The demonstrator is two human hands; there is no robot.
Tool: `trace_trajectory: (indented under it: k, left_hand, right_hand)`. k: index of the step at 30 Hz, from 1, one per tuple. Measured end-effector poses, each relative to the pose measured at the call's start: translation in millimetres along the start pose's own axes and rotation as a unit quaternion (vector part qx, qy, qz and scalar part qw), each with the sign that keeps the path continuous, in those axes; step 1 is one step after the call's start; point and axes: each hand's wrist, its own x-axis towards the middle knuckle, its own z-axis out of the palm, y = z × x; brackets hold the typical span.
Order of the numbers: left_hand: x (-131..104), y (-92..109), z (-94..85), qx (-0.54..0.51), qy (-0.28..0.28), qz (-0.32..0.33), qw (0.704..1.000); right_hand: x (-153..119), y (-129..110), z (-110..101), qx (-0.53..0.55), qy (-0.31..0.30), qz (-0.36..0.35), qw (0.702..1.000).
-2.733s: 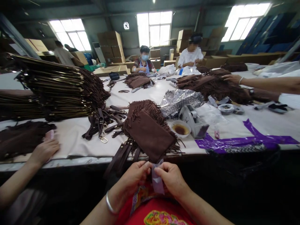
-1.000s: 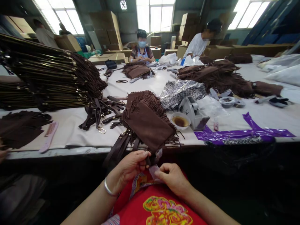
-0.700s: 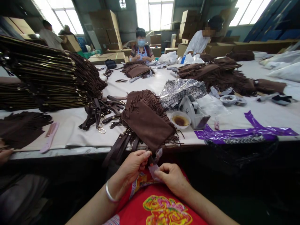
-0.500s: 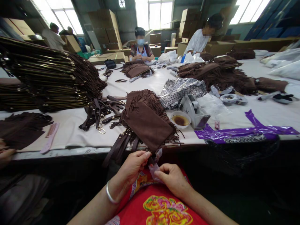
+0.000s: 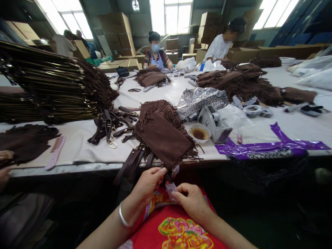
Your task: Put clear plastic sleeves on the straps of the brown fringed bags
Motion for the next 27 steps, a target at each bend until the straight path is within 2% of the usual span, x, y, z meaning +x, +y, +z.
trace_trajectory:
  k: [27]
  left_hand:
    - [2.5,-11.6,0.4,-0.011,0.012,0.029,0.999]
  right_hand:
    - [-0.7,4.0,4.7,0.010,0.012,0.001,1.000]
